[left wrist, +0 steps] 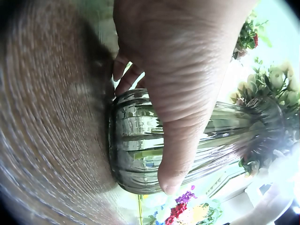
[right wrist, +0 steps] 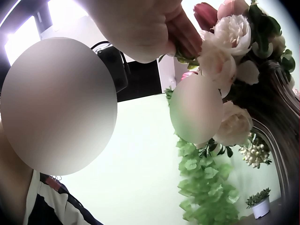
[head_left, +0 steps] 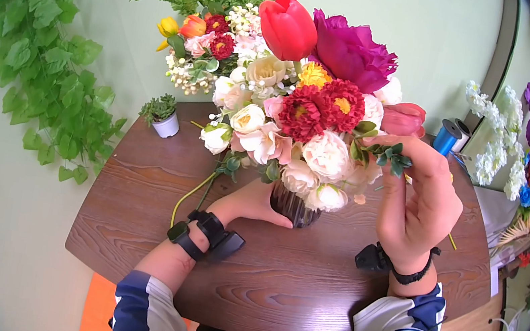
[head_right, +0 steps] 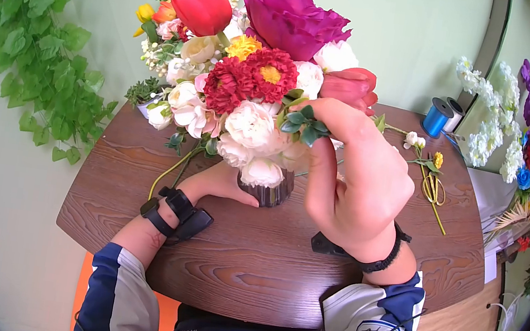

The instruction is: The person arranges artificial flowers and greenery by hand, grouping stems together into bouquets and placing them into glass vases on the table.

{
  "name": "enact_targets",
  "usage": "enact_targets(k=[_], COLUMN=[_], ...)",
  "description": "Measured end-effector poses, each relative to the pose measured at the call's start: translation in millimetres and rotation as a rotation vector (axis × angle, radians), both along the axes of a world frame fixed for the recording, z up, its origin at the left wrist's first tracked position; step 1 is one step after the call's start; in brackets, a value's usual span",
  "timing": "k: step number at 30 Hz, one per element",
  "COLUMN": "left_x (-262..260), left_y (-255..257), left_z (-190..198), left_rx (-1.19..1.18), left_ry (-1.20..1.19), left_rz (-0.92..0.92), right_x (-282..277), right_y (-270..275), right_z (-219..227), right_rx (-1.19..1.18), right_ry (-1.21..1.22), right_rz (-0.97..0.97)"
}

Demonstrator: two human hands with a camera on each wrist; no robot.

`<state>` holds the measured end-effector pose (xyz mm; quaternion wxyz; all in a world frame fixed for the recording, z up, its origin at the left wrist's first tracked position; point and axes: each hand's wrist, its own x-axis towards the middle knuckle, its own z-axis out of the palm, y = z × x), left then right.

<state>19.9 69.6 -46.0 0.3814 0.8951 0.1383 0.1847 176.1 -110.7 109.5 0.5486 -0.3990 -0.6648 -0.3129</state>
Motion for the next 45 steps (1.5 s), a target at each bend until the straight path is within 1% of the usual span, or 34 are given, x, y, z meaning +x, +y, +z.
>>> enact_targets(k=[4,6,7,9,12,19,21,24,28,31,33,34,36,37,39,42,43,45], left_x=[0.6,0.3,0.4,0.8,1.4,1.6,3.8,1.4,1.9,1.1,-0.6,-0.8,-0.7,-0.5,0.4,0.4,0.4,0.2], left_y=[-0.4,-1.9,-1.3,1.2,2.2,4.1,10.0,4.8,2.6,0.9,-4.4,-5.0,-5.8,-5.4,-4.3,-4.1,-4.3,-4.3], left_z=[0.8,3.7,2.2,-2.7,-5.0,-8.8,-18.6,-8.8,-5.2,-0.8,10.9,11.9,12.4,12.0,10.7,11.0,9.3,5.6], left_rx=[0.001,-0.011,-0.011,-0.031,-0.049,-0.012,-0.051,-0.003,-0.015,-0.015,-0.098,-0.098,-0.088,-0.089,-0.086,-0.090,-0.091,-0.059], left_ry=[-0.010,-0.022,-0.022,0.001,0.015,-0.009,-0.051,-0.015,-0.042,-0.023,0.079,0.078,0.030,0.031,0.008,0.000,0.001,-0.012], left_rz=[-0.005,-0.016,-0.015,-0.005,-0.005,0.019,-0.042,0.005,-0.009,-0.018,-0.022,-0.022,-0.027,-0.026,-0.050,-0.054,-0.055,0.000], right_x=[-1.8,-5.2,-5.7,-5.1,-2.0,-3.8,-3.4,-4.0,-1.9,-1.5,2.2,1.8,-0.4,-1.3,-3.3,-8.6,-11.4,-10.3], right_y=[-4.6,-6.4,-5.7,-2.8,-0.5,0.2,-3.7,-12.1,-9.4,-4.3,-1.6,-0.9,0.3,0.9,2.2,10.7,10.1,11.3], right_z=[5.5,5.6,6.4,9.4,14.6,16.7,18.0,22.1,20.8,18.9,16.7,15.9,14.7,14.7,14.8,11.0,11.8,9.3], right_rx=[0.027,-0.062,-0.062,-0.102,-0.089,-0.128,-0.199,-0.232,-0.243,-0.179,-0.013,-0.013,0.080,0.079,0.138,0.146,0.102,0.073], right_ry=[-0.029,-0.014,-0.014,-0.071,-0.129,-0.149,-0.224,-0.214,-0.151,-0.093,-0.116,-0.117,-0.136,-0.135,-0.229,-0.282,-0.288,-0.249], right_rz=[-0.008,-0.037,-0.037,0.013,0.024,0.017,0.062,0.057,0.023,0.001,-0.024,-0.024,-0.050,-0.050,-0.081,-0.028,-0.006,-0.010])
